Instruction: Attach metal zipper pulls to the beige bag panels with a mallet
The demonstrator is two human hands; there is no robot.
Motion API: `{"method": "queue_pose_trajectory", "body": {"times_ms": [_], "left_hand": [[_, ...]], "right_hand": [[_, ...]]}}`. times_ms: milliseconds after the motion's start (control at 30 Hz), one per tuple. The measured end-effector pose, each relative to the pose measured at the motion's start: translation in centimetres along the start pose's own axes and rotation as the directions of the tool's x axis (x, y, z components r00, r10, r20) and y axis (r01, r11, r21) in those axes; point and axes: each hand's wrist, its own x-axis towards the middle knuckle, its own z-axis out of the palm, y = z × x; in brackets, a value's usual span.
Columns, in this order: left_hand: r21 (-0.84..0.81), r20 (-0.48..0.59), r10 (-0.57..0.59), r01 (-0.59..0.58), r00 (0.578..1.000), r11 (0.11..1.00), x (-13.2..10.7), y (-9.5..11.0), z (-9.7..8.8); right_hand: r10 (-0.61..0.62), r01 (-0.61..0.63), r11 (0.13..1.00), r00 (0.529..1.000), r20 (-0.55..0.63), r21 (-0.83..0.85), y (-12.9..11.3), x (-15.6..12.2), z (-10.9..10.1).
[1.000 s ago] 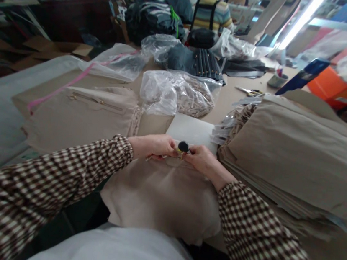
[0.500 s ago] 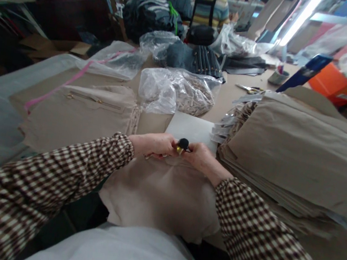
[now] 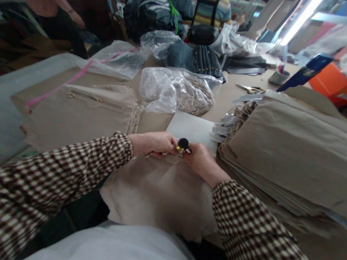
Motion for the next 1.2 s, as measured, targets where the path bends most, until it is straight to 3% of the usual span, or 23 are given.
{"method": "queue_pose_trajectory", "body": {"times_ms": [200, 333, 500, 667, 833, 1033, 1200], "left_hand": [[0.113, -0.069, -0.069, 0.076, 0.995, 0.991, -1.2, 0.5, -1.0], [0.148, -0.06, -0.093, 0.101, 0.994, 0.984, -1.9, 0.6, -1.5], [0.02, 0.005, -0.016, 0.015, 1.0, 1.0, -1.5, 0.4, -1.1], [0.032, 0.026, 0.02, -0.02, 0.999, 0.999, -0.6, 0.1, -0.4], [0.025, -0.023, 0.007, -0.006, 1.0, 1.0, -0.1, -0.2, 0.0], [-0.012, -0.052, -0.054, 0.054, 0.997, 0.998, -0.3, 0.1, 0.1], [-0.019, -0.037, -0.026, 0.025, 0.999, 0.999, -0.2, -0.1, 0.0]], "right_hand": [[-0.057, 0.062, 0.991, 0.997, -0.042, 0.121, 0.8, -0.2, -0.3], [-0.049, 0.06, 0.985, 0.996, -0.069, 0.163, 0.9, -1.4, -1.7], [-0.017, 0.035, 0.986, 0.993, -0.115, 0.16, -0.5, -2.3, -3.4], [0.086, -0.07, 0.976, 0.994, -0.066, 0.205, -0.8, -1.0, -2.0], [0.025, -0.034, 0.975, 0.999, 0.046, 0.22, -0.1, 0.2, -0.5], [0.034, -0.05, 0.992, 0.99, 0.135, 0.117, 1.3, 0.5, -0.4], [0.039, -0.044, 0.998, 0.995, 0.096, 0.047, 1.2, 0.5, -0.2]]}}
